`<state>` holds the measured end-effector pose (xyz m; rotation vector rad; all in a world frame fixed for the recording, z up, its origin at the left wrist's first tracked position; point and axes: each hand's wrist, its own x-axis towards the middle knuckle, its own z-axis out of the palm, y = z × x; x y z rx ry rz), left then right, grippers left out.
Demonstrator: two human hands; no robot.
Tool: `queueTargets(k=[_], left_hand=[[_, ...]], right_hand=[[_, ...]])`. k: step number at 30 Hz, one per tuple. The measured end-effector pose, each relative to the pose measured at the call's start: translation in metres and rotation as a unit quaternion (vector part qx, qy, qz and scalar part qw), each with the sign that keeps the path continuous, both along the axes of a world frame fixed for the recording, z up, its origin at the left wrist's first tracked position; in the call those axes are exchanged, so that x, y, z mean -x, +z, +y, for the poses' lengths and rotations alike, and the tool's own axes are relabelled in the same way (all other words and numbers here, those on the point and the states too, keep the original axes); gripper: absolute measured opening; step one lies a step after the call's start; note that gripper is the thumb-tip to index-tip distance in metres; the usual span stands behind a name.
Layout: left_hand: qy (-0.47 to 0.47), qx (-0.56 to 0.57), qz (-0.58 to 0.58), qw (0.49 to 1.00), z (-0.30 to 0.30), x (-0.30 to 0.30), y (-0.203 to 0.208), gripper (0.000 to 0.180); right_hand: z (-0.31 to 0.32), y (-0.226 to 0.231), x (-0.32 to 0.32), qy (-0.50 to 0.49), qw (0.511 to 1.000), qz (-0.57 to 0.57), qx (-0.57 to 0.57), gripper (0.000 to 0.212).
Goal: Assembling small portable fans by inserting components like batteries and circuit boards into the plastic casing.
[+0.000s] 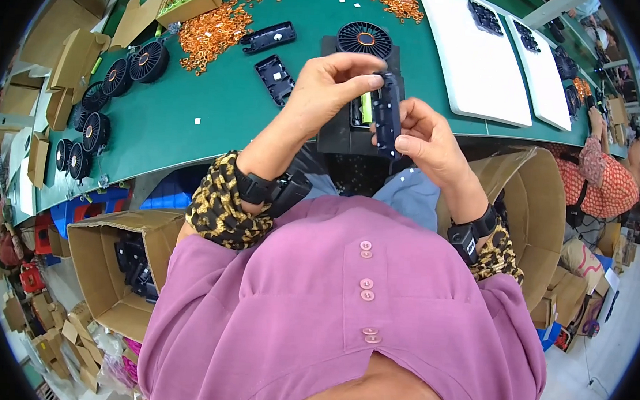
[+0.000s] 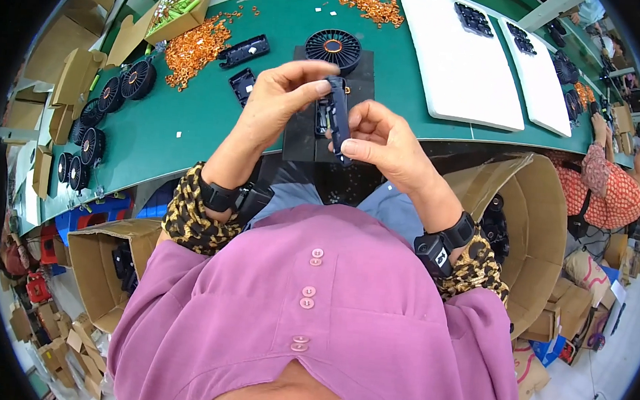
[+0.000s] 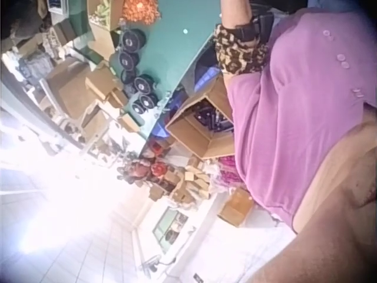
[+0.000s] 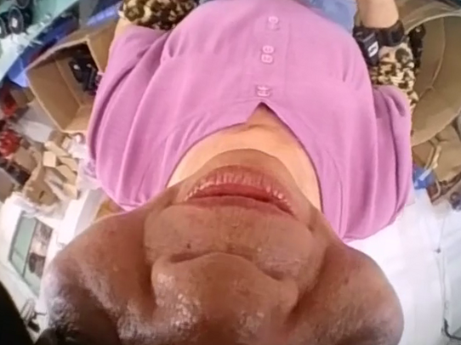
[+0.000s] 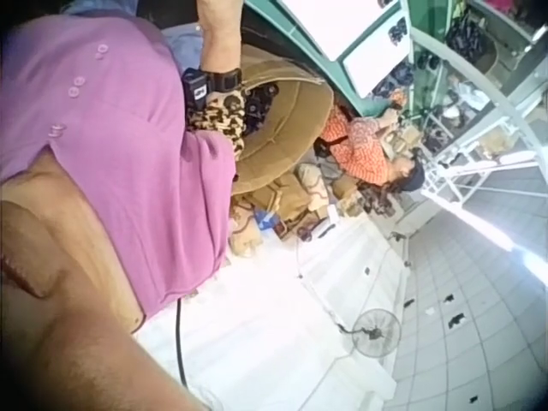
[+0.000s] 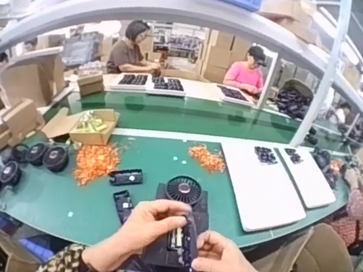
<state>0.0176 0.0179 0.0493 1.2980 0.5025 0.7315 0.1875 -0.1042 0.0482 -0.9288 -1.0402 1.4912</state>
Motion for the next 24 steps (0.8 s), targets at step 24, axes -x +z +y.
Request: queueTargets(k=[24], left_hand=[[0.213, -0.477, 0.148, 0.840, -0.019, 0.039, -0.056, 0.021]], right_hand=[[0.046, 0.007, 0.035, -0.164, 0.734, -0.650, -0.108, 0.055]])
